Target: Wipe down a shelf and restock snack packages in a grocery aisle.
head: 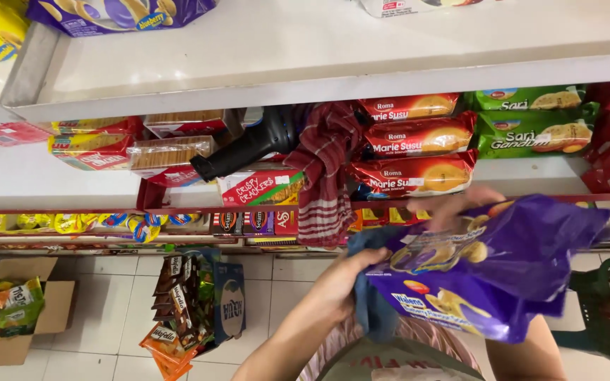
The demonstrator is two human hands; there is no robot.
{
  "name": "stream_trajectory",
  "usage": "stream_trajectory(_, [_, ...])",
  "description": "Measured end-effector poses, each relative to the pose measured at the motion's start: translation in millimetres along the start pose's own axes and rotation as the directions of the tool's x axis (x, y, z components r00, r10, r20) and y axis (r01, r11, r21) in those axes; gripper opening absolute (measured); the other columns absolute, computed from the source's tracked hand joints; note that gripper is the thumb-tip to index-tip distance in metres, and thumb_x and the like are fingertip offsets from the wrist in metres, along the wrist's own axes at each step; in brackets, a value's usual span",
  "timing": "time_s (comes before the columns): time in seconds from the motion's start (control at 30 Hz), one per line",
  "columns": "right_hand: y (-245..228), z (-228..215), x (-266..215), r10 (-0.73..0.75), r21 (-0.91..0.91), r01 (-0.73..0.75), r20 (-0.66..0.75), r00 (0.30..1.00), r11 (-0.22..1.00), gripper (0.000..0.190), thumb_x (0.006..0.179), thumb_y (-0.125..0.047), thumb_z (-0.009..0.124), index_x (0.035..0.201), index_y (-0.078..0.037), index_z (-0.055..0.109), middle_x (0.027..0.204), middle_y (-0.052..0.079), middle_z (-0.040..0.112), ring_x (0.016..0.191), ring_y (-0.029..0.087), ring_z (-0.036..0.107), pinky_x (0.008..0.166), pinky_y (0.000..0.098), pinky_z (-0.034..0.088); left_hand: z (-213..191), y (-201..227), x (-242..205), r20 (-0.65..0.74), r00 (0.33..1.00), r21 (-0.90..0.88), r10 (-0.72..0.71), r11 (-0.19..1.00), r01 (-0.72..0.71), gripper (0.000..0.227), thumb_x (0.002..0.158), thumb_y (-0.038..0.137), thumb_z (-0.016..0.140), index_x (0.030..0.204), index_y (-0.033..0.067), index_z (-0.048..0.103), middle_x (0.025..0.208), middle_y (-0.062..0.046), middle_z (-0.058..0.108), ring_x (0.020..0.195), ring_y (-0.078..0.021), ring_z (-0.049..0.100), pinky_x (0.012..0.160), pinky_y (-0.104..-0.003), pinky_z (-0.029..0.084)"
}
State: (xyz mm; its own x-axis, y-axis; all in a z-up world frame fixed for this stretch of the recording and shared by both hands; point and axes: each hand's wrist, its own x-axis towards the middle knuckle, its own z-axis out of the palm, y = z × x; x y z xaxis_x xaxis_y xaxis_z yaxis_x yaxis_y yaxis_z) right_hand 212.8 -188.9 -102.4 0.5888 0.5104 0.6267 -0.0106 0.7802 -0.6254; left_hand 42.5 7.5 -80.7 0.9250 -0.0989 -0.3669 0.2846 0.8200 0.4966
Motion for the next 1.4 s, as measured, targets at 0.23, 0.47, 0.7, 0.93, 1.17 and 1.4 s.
stream_trajectory(0.23, [-7.5,18.7,-22.4,0.136,-0.039,-0.139,-0.076,0.988,0.99,0.077,0.086,-0.033,0.084,0.149,-0.005,0.05,0.139,0.019,0.061,0.133,0.035,0.061,0.122,0.0549,0.043,47.4,36.3,-39.7,0.279,0.661,0.532,0.697,0.46,-0.711,0.074,0.104,0.051,0.057,0.16,0.0067,0.036,0.168,-0.015,0.036,0.157,-0.0296,0.034,0.13,-0.04,0.023])
stream_trajectory(0.47, [5.9,37.5,-46.9,0.272,-0.088,-0.311,-0.303,0.913,0.946,0.097,0.08,-0.032,0.084,0.158,0.002,0.037,0.155,0.018,0.05,0.143,0.033,0.05,0.122,0.0476,0.039,90.0,37.1,-44.1,0.636,0.354,0.666,0.685,-0.257,-0.7,0.075,0.101,0.056,0.072,0.161,0.0266,0.036,0.172,-0.02,0.025,0.159,-0.0475,0.038,0.121,-0.055,0.037])
stream_trajectory(0.7, [-2.2,43.6,-28.5,0.257,0.128,-0.225,-0.363,0.896,0.966,0.09,0.081,-0.036,0.077,0.154,0.004,0.042,0.149,0.023,0.054,0.137,0.037,0.055,0.12,0.0494,0.041,59.3,26.4,-40.2,0.752,0.428,0.633,0.501,-0.367,-0.682,0.062,0.092,0.038,0.075,0.149,0.024,0.056,0.173,-0.017,0.026,0.159,-0.054,0.026,0.13,-0.06,0.031])
stream_trajectory(0.93, [-34.0,61.3,7.0,0.084,0.071,-0.056,-0.506,0.858,0.996,0.079,0.09,-0.043,0.073,0.149,0.0,0.043,0.137,0.018,0.059,0.121,0.034,0.058,0.11,0.0491,0.05,25.8,6.8,-50.6,0.798,0.403,0.578,0.447,-0.38,-0.723,0.049,0.082,0.02,0.075,0.129,0.0073,0.073,0.146,-0.019,0.062,0.137,-0.0455,0.061,0.118,-0.054,0.054])
stream_trajectory(1.17, [-27.7,44.4,-7.3,-0.041,-0.363,-0.152,-0.473,0.88,0.919,0.088,0.083,-0.024,0.084,0.154,-0.004,0.037,0.141,0.013,0.055,0.125,0.025,0.06,0.107,0.0412,0.053,35.5,46.0,-68.6,0.755,0.262,0.63,0.601,-0.556,-0.542,0.046,0.077,0.021,0.074,0.118,0.0011,0.074,0.126,-0.021,0.068,0.111,-0.034,0.073,0.092,-0.044,0.063])
stream_trajectory(1.4, [-23.8,92.6,14.5,-0.041,-0.74,-0.176,-0.265,0.963,0.649,0.08,0.07,-0.016,0.085,0.139,-0.003,0.047,0.126,0.006,0.061,0.113,0.012,0.06,0.103,0.0248,0.05,75.9,57.5,-44.7,0.926,0.261,0.347,0.274,-0.89,-0.295,0.045,0.099,0.026,0.065,0.139,0.0073,0.074,0.144,-0.013,0.061,0.113,-0.0256,0.055,0.094,-0.037,0.049])
